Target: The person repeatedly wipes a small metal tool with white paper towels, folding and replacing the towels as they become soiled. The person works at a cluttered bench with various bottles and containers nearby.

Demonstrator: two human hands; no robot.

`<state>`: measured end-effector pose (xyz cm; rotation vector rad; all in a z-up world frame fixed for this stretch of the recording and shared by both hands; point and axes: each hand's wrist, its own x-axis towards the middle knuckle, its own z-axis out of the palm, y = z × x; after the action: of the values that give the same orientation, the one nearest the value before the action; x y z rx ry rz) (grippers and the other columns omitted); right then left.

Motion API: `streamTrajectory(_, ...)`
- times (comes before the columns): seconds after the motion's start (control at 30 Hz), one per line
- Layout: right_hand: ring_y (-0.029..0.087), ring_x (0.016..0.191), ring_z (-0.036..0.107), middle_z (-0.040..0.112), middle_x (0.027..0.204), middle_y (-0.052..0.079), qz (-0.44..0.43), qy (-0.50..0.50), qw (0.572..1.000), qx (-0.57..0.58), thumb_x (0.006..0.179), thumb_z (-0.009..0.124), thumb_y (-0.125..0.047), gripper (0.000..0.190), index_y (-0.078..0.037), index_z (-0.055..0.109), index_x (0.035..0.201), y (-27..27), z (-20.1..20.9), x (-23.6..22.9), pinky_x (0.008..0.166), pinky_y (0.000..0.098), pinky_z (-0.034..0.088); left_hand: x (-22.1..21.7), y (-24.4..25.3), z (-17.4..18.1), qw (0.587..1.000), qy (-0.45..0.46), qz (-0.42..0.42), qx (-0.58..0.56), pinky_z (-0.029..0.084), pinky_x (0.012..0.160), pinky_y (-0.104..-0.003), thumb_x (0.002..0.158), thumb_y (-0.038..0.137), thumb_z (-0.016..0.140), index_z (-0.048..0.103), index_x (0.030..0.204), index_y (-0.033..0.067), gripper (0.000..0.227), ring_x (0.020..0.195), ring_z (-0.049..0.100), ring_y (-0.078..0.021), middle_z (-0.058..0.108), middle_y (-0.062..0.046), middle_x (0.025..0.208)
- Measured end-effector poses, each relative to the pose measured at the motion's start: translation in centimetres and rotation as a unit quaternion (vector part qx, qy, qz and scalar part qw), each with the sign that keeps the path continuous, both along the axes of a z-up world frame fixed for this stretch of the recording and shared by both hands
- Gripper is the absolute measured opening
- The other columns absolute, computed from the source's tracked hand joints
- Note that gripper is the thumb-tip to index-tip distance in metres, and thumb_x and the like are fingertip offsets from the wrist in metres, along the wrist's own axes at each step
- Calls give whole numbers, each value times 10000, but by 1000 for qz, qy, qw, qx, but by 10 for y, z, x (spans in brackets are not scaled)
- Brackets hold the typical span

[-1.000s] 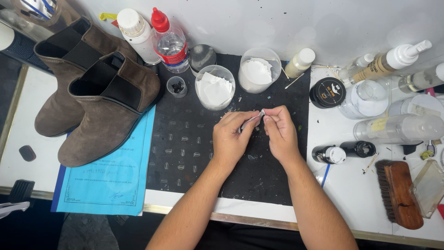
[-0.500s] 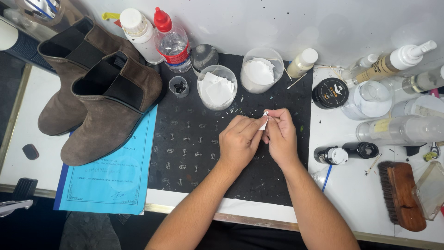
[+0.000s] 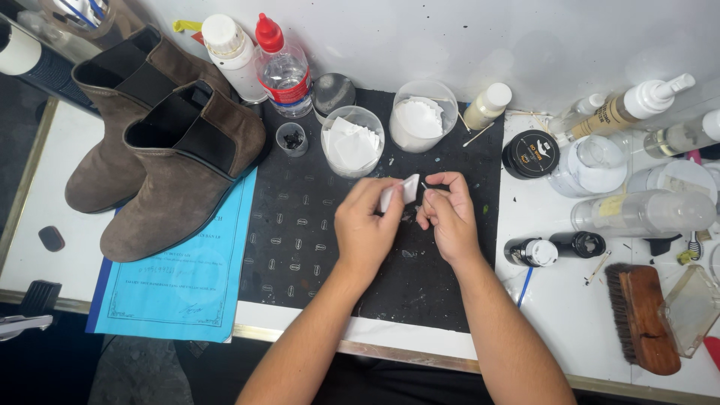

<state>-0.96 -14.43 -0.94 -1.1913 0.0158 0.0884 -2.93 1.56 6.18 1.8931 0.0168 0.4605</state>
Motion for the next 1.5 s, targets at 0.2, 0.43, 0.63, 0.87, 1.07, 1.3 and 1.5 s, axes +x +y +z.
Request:
streamTrajectory(0.2,72,589,356,394,657,-22,19,-42,998,-30,1035,488,-54,110,-20,476,1140,-3,-6,0,594,281,422,30,41,17,996,-12,93,-11,424,622,-282,922,156,786,815,1044,89,142,695,485,-136,551,-8,879)
streamTrajectory(0.43,93,607,401,426,672,-9,36,-53,997,-44,1031,477,-45,95,-15,484,1120,-3,-4,-1,617,278,418,35,51,32,993,-9,105,60,488,688,-271,902,162,744,595,1361,89,489,807,534,-113,538,-43,1045)
streamTrajectory(0.63,99,622,420,439,678,-4,-5,-73,997,-25,1028,473,-37,98,-20,487,1124,-10,-3,-2,633,279,412,5,15,5,921,80,-265,-275,522,723,-270,842,-51,449,380,1513,43,681,1009,560,-143,521,-86,1186)
streamTrajectory(0.87,63,653,444,529,724,-5,-50,-79,990,-106,1002,526,6,167,-17,509,1166,-16,7,2,627,231,390,29,-13,-38,914,94,-271,-287,566,1009,-349,922,-147,500,355,1493,16,612,1198,608,-207,535,-137,1273)
streamTrajectory(1.07,11,850,584,686,926,-5,2,-116,975,-188,932,650,38,305,-20,495,1188,-9,20,-4,743,180,468,30,-17,-46,873,62,-255,-412,495,1140,-392,995,-89,536,345,1503,10,551,1384,546,-271,523,-228,1473)
streamTrajectory(1.3,55,615,394,533,667,57,22,-124,917,-379,894,826,-26,279,-1,604,1060,-12,18,-6,577,207,345,27,-19,-46,879,56,-221,-419,511,1112,-387,1030,-41,519,420,1445,-13,428,1347,591,-280,582,-218,1426)
streamTrajectory(1.5,4,765,564,695,882,1,-1,-93,977,-191,1003,693,-50,87,12,635,1026,-16,6,-1,651,168,433,25,-21,-49,917,83,-196,-338,552,974,-302,1055,112,581,517,1382,5,350,1115,667,-164,679,-134,1266)
